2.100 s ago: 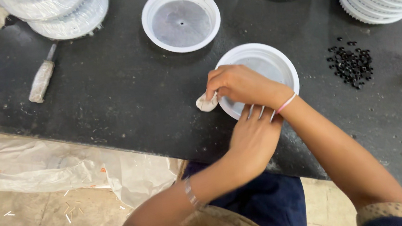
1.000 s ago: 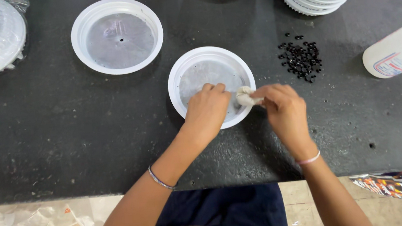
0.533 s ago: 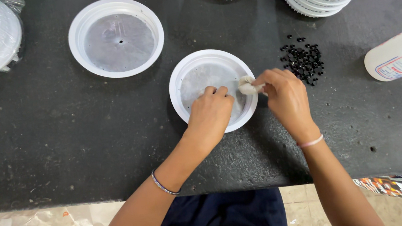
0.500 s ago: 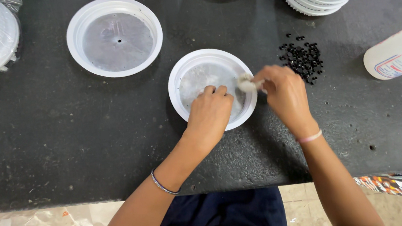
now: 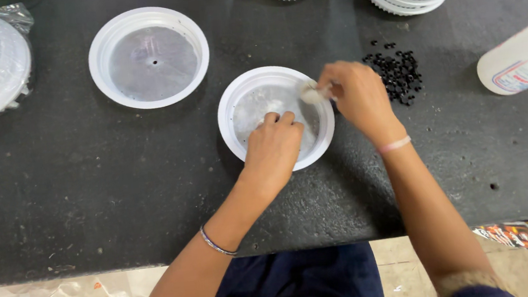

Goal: The person assembles white plastic light fixture components by inserting small black fasteners into central holes, wiping interiors with a cloth, and stacking finished units. They handle multiple fixture halves, fasteners, and a cleaning cloth throughout the process.

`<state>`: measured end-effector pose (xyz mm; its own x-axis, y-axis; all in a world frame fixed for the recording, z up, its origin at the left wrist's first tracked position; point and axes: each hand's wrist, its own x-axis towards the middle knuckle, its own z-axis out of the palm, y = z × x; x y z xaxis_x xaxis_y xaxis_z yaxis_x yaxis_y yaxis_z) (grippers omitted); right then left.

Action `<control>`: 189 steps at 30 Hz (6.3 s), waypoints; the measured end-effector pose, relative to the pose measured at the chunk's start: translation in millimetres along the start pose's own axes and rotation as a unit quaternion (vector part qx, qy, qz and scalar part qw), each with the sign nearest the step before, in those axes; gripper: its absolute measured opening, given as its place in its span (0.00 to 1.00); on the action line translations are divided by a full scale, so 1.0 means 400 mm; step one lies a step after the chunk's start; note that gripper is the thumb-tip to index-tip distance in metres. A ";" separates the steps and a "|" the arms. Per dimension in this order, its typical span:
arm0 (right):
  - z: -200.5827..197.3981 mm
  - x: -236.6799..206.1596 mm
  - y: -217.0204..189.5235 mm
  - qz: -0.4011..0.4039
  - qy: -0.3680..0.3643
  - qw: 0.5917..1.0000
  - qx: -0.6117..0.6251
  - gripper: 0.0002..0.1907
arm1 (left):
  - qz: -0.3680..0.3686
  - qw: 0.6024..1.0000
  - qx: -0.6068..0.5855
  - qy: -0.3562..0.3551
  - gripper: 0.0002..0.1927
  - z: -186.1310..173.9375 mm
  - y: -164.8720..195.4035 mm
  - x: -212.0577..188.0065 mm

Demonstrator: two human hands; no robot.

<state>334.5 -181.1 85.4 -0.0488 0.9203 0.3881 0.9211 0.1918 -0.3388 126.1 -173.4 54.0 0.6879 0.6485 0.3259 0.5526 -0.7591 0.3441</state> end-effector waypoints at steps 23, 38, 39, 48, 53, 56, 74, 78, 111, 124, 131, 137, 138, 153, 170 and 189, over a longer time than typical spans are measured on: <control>-0.166 -0.289 0.187 0.277 -0.063 0.928 0.242 0.11 | -0.126 0.931 -0.300 0.164 0.16 -0.056 -0.190 0.072; -0.199 -0.312 0.539 0.340 0.207 0.911 0.105 0.12 | -0.220 0.811 -0.469 0.271 0.13 -0.035 -0.348 0.060; -0.197 -0.297 0.504 0.290 0.211 0.933 -0.029 0.13 | -0.211 0.814 -0.466 0.273 0.13 -0.036 -0.342 0.060; -0.101 -0.016 0.063 0.022 0.061 0.983 0.170 0.09 | -0.242 0.611 -0.730 0.188 0.25 -0.036 -0.330 0.070; -0.027 0.038 -0.127 -0.069 0.013 0.975 0.212 0.11 | -0.263 0.622 -0.711 0.196 0.27 -0.059 -0.329 0.061; 0.011 -0.011 -0.229 -0.087 -0.039 0.984 0.151 0.21 | -0.266 0.617 -0.704 0.228 0.29 -0.072 -0.332 0.066; 0.125 -0.103 -0.324 -0.135 -0.029 0.990 0.043 0.14 | -0.241 0.648 -0.674 0.258 0.34 -0.127 -0.315 0.028; 0.137 -0.102 -0.322 -0.150 -0.003 0.987 0.054 0.11 | -0.239 0.651 -0.676 0.250 0.35 -0.119 -0.325 0.027; 0.206 0.028 -0.007 0.303 0.080 0.661 0.682 0.26 | -0.257 0.535 -0.800 0.087 0.47 -0.078 -0.296 0.040; 0.119 0.020 0.057 0.203 0.069 0.951 0.224 0.22 | -0.274 0.546 -0.780 0.132 0.44 -0.065 -0.283 0.039; 0.053 -0.020 0.219 0.142 0.222 0.963 -0.048 0.08 | -0.276 0.546 -0.779 0.140 0.44 -0.068 -0.264 0.044; 0.103 -0.013 0.251 0.135 0.195 0.969 -0.065 0.09 | -0.275 0.552 -0.773 0.148 0.44 -0.063 -0.260 0.044; 0.107 -0.012 0.254 0.129 0.194 0.969 -0.076 0.09 | -0.272 0.549 -0.777 0.148 0.43 -0.061 -0.262 0.044; 0.101 -0.016 0.284 0.127 0.191 0.972 -0.052 0.07 | -0.251 0.525 -0.800 0.147 0.41 -0.014 -0.273 0.057; 0.055 -0.023 0.205 0.134 0.145 0.979 -0.046 0.07 | -0.244 0.545 -0.789 0.144 0.43 -0.055 -0.237 0.055; 0.054 -0.016 0.177 0.131 0.116 0.984 -0.044 0.08 | -0.232 0.531 -0.801 0.149 0.43 -0.021 -0.250 0.063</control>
<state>391.7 -166.2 40.3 0.2755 0.8299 0.4852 0.9204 -0.0821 -0.3822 84.2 -80.8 35.0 0.4157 0.9061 -0.0788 -0.6435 0.3542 0.6786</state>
